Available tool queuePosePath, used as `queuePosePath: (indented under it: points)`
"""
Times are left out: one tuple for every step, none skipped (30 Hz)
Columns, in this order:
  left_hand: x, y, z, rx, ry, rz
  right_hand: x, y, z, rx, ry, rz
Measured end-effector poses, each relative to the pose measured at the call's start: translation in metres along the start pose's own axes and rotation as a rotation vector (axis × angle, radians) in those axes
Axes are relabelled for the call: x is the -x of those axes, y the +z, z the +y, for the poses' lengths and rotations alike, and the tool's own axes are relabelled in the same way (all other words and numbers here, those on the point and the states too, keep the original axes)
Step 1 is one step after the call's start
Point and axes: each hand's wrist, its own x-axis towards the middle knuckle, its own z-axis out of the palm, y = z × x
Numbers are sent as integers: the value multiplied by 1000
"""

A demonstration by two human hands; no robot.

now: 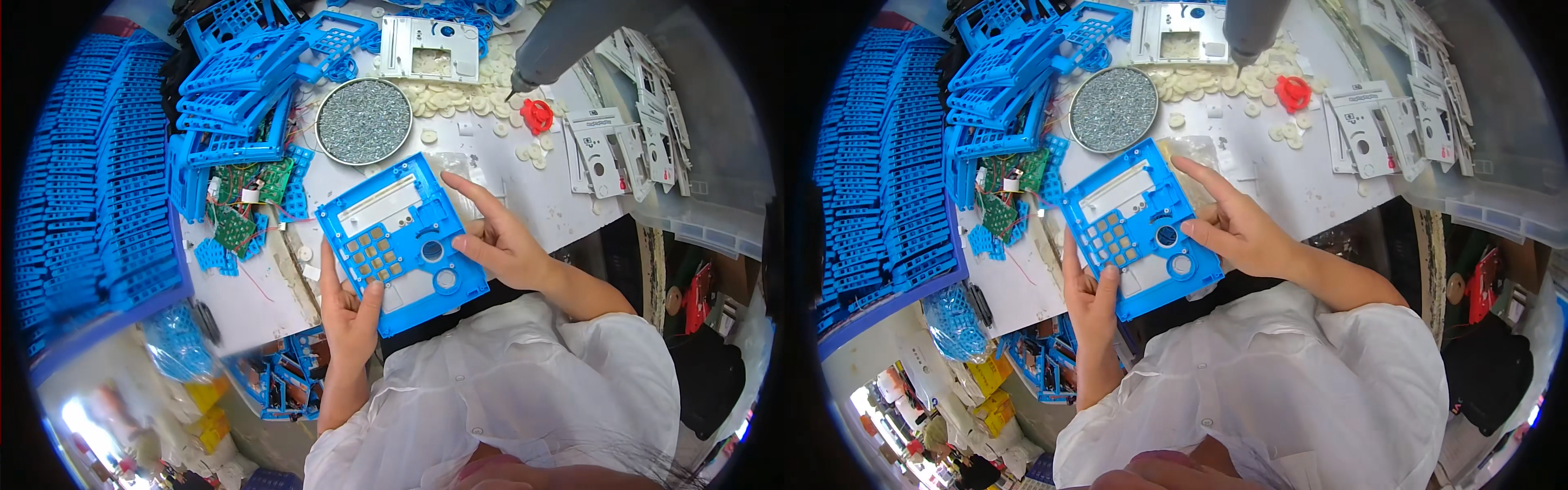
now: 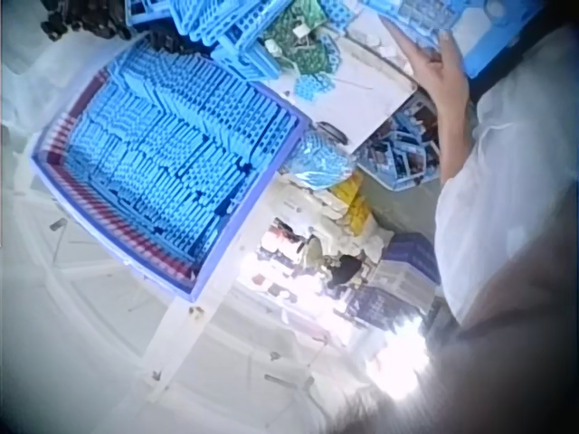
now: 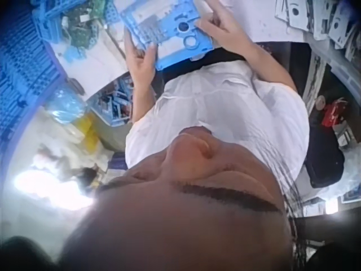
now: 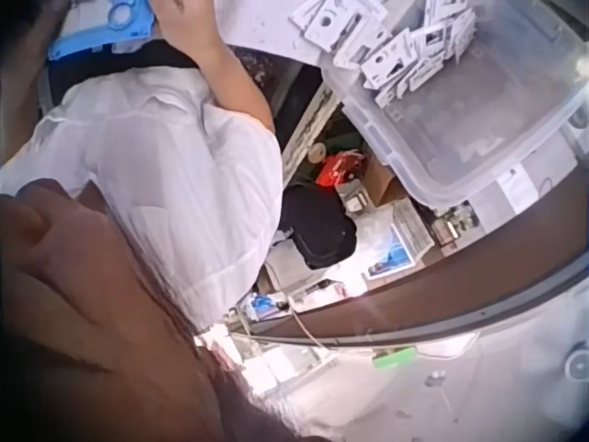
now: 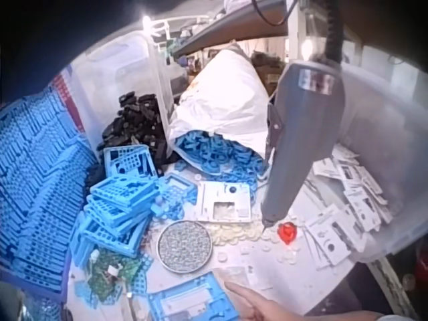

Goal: Assembling electronic components by placing circuit boards into plastic housings and packaging them into boxes.

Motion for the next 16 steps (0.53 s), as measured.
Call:
queuePosePath:
  points:
    - [1,2,-1,-59,3,12,1,-1,5,91,-50,26]
    - [2,4,0,-117,6,25,2,-1,9,183,-98,50]
    - [2,4,1,-181,11,45,2,-2,7,307,-107,52]
    - [2,2,-2,-295,4,26,1,-3,3,432,-114,57]
    - [1,-2,-7,-409,-3,6,3,-7,-8,592,-80,46]
    - [1,-4,-9,-524,-10,-16,3,-9,-14,751,-45,36]
    - [0,-4,-9,-548,-3,-13,1,-10,-13,848,-94,39]
    - [-1,-2,-7,-572,4,-9,-1,-11,-11,944,-144,40]
    - [-3,-1,-6,-596,12,-6,-3,-11,-9,1041,-195,43]
    - [-4,-1,-6,-608,13,-1,-6,-13,-7,1079,-227,34]
    - [-5,-2,-6,-620,12,5,-8,-14,-4,1116,-258,25]
    - [-6,-2,-6,-632,14,9,-11,-16,-1,1154,-291,17]
    - [-9,-2,-5,-657,6,6,-13,-16,-1,1172,-291,19]
    - [-11,-1,-2,-681,-1,2,-14,-17,-1,1190,-291,22]
    - [-13,-1,0,-709,-11,3,-17,-17,-1,1205,-293,20]
    - [-15,-1,0,-699,0,12,-20,-17,0,1220,-284,21]
